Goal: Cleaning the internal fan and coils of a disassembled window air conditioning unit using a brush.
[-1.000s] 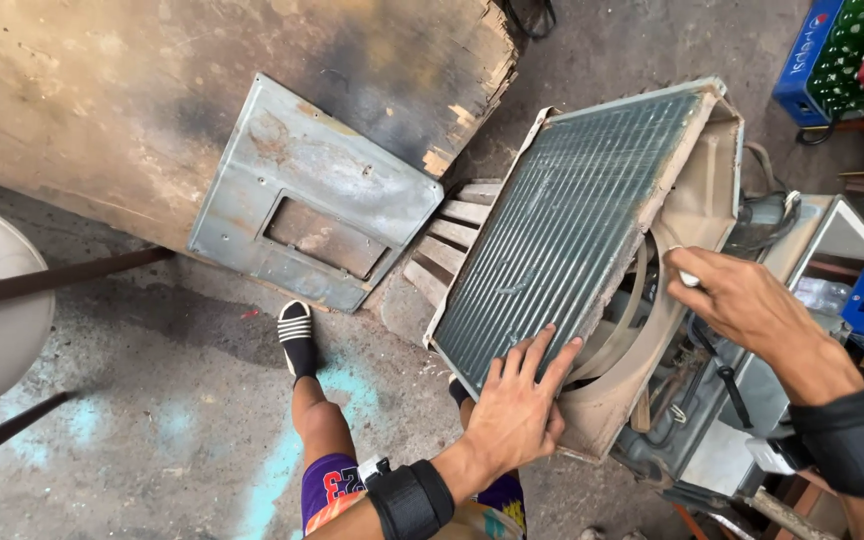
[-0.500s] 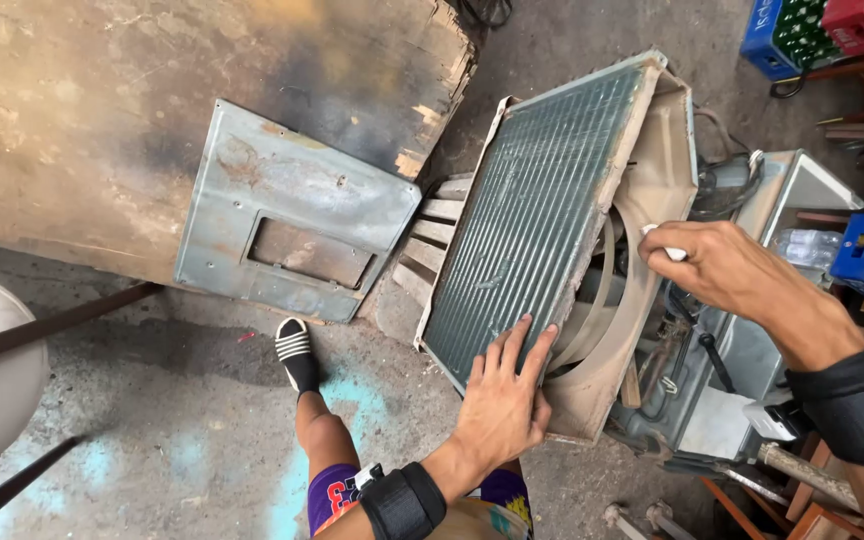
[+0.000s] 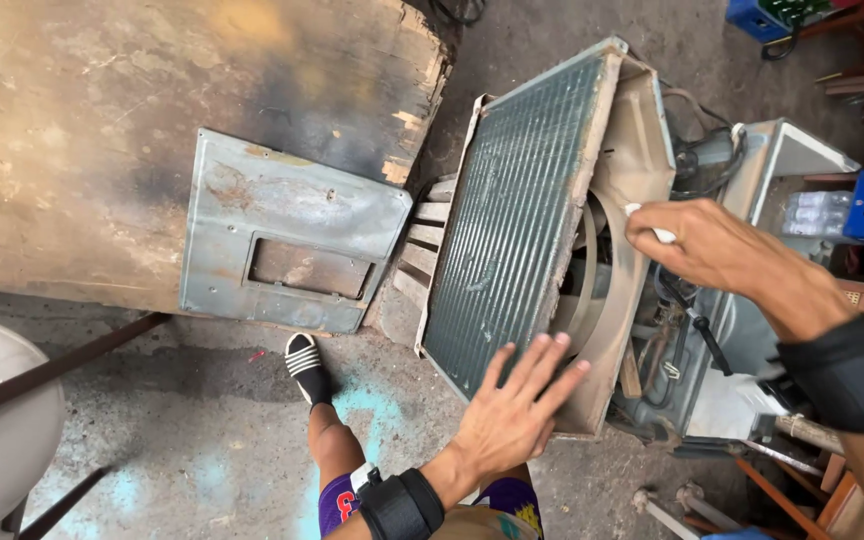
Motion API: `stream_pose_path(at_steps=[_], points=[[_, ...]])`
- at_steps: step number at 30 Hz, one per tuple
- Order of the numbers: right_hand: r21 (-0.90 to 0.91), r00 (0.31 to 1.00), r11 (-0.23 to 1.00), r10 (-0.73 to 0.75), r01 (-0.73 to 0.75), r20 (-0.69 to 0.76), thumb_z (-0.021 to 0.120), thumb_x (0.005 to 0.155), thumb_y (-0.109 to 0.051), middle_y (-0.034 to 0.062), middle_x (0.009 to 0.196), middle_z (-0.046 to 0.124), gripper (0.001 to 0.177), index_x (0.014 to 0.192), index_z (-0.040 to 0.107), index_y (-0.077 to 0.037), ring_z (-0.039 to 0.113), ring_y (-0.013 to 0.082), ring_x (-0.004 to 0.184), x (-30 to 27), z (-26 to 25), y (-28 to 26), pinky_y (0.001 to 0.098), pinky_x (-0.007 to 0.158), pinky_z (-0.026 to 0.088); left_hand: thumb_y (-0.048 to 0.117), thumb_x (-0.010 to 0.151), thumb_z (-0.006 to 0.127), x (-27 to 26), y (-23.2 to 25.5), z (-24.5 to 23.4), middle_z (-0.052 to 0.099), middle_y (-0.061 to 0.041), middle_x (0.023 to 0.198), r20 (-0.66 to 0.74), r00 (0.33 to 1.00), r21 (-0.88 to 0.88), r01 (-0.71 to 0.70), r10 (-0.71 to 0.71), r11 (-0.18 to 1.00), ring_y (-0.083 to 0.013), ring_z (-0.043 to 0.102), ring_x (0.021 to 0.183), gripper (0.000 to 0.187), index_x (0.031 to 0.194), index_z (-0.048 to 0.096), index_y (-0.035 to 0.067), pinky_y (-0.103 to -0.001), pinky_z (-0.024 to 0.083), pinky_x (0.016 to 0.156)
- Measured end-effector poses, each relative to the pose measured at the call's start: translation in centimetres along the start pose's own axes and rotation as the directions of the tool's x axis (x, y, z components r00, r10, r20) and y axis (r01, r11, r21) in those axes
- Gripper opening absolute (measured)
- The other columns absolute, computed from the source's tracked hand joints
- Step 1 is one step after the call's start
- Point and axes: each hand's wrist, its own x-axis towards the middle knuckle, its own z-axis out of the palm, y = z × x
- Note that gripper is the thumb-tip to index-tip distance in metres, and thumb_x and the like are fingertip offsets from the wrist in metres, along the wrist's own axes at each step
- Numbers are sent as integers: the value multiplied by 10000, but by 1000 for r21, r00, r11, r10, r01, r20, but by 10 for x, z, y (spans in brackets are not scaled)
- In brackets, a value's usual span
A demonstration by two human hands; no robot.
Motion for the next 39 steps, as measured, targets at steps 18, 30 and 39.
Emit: stream_pose_path(at_steps=[18,30,39], points=[[-40,984,993,119,-115,133,556,992,-252,140,978,758,253,1031,701,-49,740,306,804,17,-3,-16,441,784,582,204,847,718,2,-2,-6,300,-164,1673,132,989,-73,-52,62,996,-328,294,1552,821,1578,349,153,-569,233,1250],[96,989,987,125,-133,84,501,982,-197,164,787,715,231,1006,691,-67,701,318,737,65,14,31,482,740,556,231,794,780,4,-2,-13,323,-161,1676,125,990,-75,-54,63,996,-315,341,1538,877,1572,385,139,-527,261,1255],[69,990,994,71,-79,119,576,951,-248,152,795,708,211,945,675,-61,680,308,681,17,4,7,468,698,551,231,803,786,-2,-1,-3,271,-150,1700,135,988,-77,-68,78,995,-308,312,1563,880,1581,382,140,-526,257,1263]])
